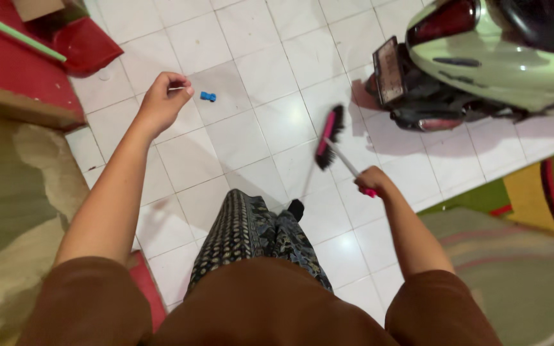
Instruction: The person sweeps a tiled floor with a broom, gathering debris into a pile. They then use a dustpan to collect the swept debris from the floor.
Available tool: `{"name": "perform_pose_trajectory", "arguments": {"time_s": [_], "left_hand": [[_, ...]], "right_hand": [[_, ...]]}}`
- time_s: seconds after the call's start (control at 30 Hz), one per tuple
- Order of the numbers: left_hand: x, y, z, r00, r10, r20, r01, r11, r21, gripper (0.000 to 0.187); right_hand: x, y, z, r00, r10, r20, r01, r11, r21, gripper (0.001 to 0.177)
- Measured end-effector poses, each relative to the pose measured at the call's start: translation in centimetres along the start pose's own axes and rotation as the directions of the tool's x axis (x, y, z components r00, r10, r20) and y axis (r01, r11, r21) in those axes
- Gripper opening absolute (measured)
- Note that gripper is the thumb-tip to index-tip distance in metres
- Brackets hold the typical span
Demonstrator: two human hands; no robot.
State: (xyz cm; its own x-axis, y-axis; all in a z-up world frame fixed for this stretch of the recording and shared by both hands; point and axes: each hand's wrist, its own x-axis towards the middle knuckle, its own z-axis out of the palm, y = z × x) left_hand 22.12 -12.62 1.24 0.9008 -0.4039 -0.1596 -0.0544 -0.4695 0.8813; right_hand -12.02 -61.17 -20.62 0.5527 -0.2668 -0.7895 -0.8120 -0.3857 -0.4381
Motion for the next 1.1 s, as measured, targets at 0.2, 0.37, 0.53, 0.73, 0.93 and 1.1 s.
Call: {"name": "perform_pose_trajectory", "arguments": {"time_s": [0.2, 0.37, 0.53, 0.73, 0.93, 1.1], "left_hand": [[-1.3, 1.6, 3.6, 0.997, 0.05, -0.057, -0.053, 0.998, -0.045, 0.029], [-1.5, 2.5, 6.8, 0.995, -0.07, -0.071, 0.067, 0.997, -0.046, 0.031], [0.1, 3.5, 9.5, 0.997, -0.073, -0.032, 0.071, 0.996, -0.049, 0.032], [2.0, 4.8, 12.6, 1.0, -0.011, -0.004, 0.011, 0.998, -0.054, 0.033], [1.7, 4.7, 12.9, 0.999, -0.036, 0.0, 0.036, 0.999, -0.039, 0.033], [0.6, 3.3, 11.4, 0.995, -0.089, -0.048, 0.088, 0.996, -0.023, 0.034]], "right_hand": [[3.5, -7.0, -2.4, 0.992, -0.083, 0.092, 0.056, 0.962, 0.268, 0.019], [0.9, -5.1, -7.4, 0.991, -0.087, 0.103, 0.041, 0.921, 0.388, 0.023], [-4.3, 1.1, -14.4, 0.997, -0.029, 0.076, 0.004, 0.952, 0.305, 0.029], [-6.3, 6.7, -19.8, 0.997, 0.078, -0.002, -0.078, 0.997, 0.005, 0.024], [2.8, 7.6, -16.1, 0.995, 0.097, 0.012, -0.091, 0.964, -0.248, 0.023], [7.8, 0.7, -11.1, 0.996, -0.066, 0.057, 0.08, 0.956, -0.283, 0.024]]}}
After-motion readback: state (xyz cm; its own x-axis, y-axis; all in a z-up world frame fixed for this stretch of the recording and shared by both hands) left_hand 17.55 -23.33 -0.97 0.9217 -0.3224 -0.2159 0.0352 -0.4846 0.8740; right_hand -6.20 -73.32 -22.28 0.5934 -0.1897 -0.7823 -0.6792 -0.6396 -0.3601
